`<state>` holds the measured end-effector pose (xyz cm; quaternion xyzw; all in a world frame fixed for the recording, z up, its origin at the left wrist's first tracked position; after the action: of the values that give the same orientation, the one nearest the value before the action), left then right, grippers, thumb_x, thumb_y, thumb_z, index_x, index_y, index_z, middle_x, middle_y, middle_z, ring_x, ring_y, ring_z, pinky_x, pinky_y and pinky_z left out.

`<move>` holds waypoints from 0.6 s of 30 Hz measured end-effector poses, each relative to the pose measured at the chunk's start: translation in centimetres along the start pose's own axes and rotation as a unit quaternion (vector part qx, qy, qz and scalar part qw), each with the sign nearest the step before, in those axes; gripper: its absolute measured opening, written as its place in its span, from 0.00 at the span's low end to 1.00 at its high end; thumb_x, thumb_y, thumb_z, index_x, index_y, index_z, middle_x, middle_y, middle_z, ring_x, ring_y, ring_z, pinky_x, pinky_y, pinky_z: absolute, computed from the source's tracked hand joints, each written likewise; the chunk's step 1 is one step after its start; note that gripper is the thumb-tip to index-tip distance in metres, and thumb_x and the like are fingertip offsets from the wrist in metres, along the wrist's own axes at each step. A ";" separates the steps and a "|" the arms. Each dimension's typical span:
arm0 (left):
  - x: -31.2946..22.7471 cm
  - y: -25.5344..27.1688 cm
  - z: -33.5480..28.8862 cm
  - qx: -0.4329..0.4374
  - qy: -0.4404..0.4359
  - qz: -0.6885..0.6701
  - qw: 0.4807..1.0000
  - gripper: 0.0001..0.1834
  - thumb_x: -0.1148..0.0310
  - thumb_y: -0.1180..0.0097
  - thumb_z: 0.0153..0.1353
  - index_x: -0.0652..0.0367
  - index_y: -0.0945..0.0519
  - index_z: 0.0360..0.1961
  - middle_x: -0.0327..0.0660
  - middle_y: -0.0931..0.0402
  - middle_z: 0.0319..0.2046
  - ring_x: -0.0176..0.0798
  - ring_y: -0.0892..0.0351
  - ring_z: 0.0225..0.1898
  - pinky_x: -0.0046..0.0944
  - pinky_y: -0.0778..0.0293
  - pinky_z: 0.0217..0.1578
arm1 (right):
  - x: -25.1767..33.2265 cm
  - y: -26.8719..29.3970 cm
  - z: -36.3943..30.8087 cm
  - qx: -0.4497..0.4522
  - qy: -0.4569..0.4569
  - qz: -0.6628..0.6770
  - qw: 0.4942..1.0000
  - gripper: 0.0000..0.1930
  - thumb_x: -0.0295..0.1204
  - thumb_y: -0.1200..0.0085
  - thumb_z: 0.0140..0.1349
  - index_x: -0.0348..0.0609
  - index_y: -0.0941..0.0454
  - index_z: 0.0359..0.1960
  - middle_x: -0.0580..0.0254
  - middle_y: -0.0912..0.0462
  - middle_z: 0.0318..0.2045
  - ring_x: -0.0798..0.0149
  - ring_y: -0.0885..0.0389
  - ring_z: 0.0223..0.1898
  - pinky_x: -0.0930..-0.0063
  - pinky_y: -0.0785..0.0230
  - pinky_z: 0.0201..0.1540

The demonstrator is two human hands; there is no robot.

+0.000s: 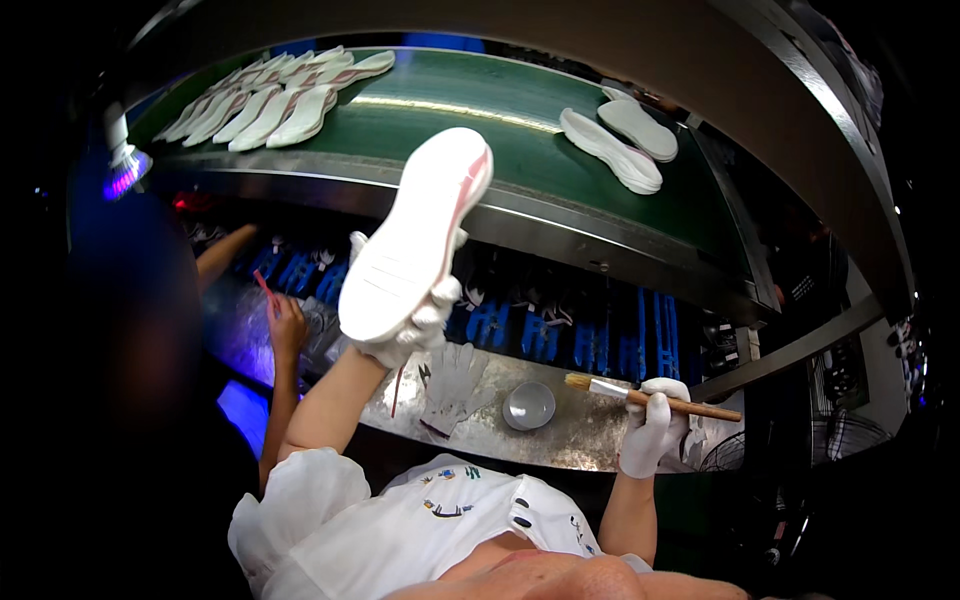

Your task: The person repeatedly picks up white slip-on shoes from a conveyor belt, applies a white substance to the soles using a brush, and places them back on the belt. The task is performed continuously in a factory setting with other workers visible in the background.

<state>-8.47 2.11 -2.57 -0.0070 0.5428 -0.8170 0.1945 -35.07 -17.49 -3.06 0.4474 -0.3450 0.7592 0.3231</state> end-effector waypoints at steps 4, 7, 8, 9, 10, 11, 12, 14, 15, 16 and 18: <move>-6.3 -1.6 4.0 0.008 -0.070 0.053 0.996 0.53 0.29 0.53 0.60 0.59 0.50 0.73 0.51 0.36 0.43 0.40 0.30 0.34 0.31 0.30 0.26 | -0.7 1.0 -0.9 -0.009 -0.017 -0.031 0.999 0.06 0.27 0.50 0.63 0.37 0.25 0.38 0.61 0.22 0.31 0.73 0.23 0.27 0.81 0.28 0.32; -7.9 -1.3 4.7 0.031 -0.092 0.087 0.992 0.52 0.31 0.52 0.61 0.58 0.49 0.73 0.50 0.37 0.44 0.39 0.31 0.35 0.32 0.29 0.28 | -1.3 1.4 -1.3 -0.021 -0.024 -0.044 0.998 0.06 0.26 0.50 0.63 0.36 0.24 0.38 0.61 0.22 0.32 0.72 0.22 0.28 0.81 0.27 0.32; -8.2 -0.9 4.5 0.034 -0.091 0.103 0.990 0.52 0.31 0.51 0.60 0.59 0.48 0.72 0.50 0.37 0.46 0.39 0.32 0.34 0.33 0.29 0.28 | -1.4 1.5 -1.4 -0.028 -0.029 -0.049 0.998 0.06 0.26 0.50 0.63 0.36 0.24 0.38 0.61 0.22 0.32 0.72 0.22 0.28 0.80 0.27 0.32; -8.9 -0.5 4.3 0.027 -0.096 0.107 0.989 0.52 0.31 0.51 0.60 0.59 0.48 0.72 0.51 0.37 0.46 0.40 0.31 0.35 0.33 0.28 0.29 | -1.6 1.6 -1.4 -0.034 -0.034 -0.049 0.998 0.07 0.26 0.50 0.63 0.36 0.24 0.38 0.61 0.22 0.32 0.72 0.21 0.28 0.80 0.27 0.32; -10.0 -0.2 4.4 0.027 -0.095 0.113 0.989 0.52 0.31 0.51 0.60 0.59 0.48 0.72 0.51 0.37 0.47 0.40 0.31 0.35 0.33 0.28 0.30 | -1.6 1.6 -1.3 -0.035 -0.032 -0.055 0.997 0.07 0.26 0.50 0.63 0.36 0.24 0.38 0.61 0.22 0.32 0.72 0.21 0.28 0.80 0.26 0.32; -11.5 0.4 4.5 0.001 -0.109 0.129 0.986 0.52 0.30 0.51 0.60 0.59 0.47 0.72 0.52 0.37 0.47 0.41 0.30 0.36 0.33 0.27 0.31 | -1.6 1.6 -1.3 -0.038 -0.029 -0.057 0.997 0.07 0.26 0.50 0.63 0.36 0.24 0.38 0.61 0.22 0.33 0.72 0.21 0.28 0.80 0.26 0.32; -13.3 0.6 5.2 0.032 -0.127 0.114 0.985 0.50 0.32 0.50 0.60 0.60 0.45 0.70 0.58 0.35 0.54 0.46 0.24 0.44 0.41 0.23 0.34 | -1.7 1.6 -1.2 -0.040 -0.028 -0.057 0.997 0.07 0.27 0.50 0.63 0.36 0.24 0.38 0.61 0.22 0.33 0.71 0.21 0.28 0.79 0.26 0.32; -17.6 0.7 7.1 0.052 -0.091 0.052 0.993 0.36 0.47 0.55 0.68 0.60 0.40 0.68 0.57 0.39 0.67 0.56 0.28 0.61 0.60 0.24 0.46 | -1.9 1.4 -1.3 -0.033 -0.035 -0.076 0.996 0.07 0.27 0.49 0.63 0.36 0.24 0.38 0.60 0.22 0.34 0.71 0.21 0.28 0.79 0.26 0.32; -20.6 2.3 8.4 -0.070 -0.251 -0.090 0.961 0.35 0.50 0.54 0.67 0.61 0.40 0.68 0.57 0.40 0.66 0.57 0.30 0.61 0.60 0.24 0.51 | -2.0 1.4 -1.4 -0.031 -0.040 -0.082 0.995 0.07 0.27 0.49 0.63 0.36 0.24 0.37 0.60 0.22 0.34 0.71 0.21 0.27 0.79 0.26 0.32; -22.2 4.1 8.7 -0.185 -0.408 -0.247 0.859 0.33 0.54 0.53 0.67 0.62 0.39 0.68 0.57 0.41 0.65 0.57 0.32 0.62 0.61 0.25 0.56 | -2.2 1.3 -1.5 -0.032 -0.024 -0.085 0.996 0.08 0.28 0.49 0.63 0.36 0.24 0.38 0.60 0.21 0.35 0.72 0.21 0.27 0.80 0.26 0.32; -22.2 5.7 11.6 -0.238 -0.481 -0.111 0.836 0.33 0.54 0.58 0.71 0.63 0.43 0.70 0.55 0.43 0.68 0.56 0.39 0.68 0.56 0.30 0.63 | -2.8 1.4 -1.9 -0.033 -0.042 -0.041 0.998 0.06 0.27 0.49 0.64 0.36 0.24 0.38 0.61 0.22 0.35 0.71 0.22 0.28 0.79 0.27 0.33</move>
<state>16.39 -2.80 1.56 -0.5060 0.5538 -0.5723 0.3312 -35.93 -17.24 -6.54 0.4815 -0.3646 0.7140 0.3541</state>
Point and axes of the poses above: each hand's wrist, its own z-axis towards the middle knuckle, its own y-axis out of the back of the hand, x = y × z, the point moved 4 cm from there along z, towards the middle knuckle
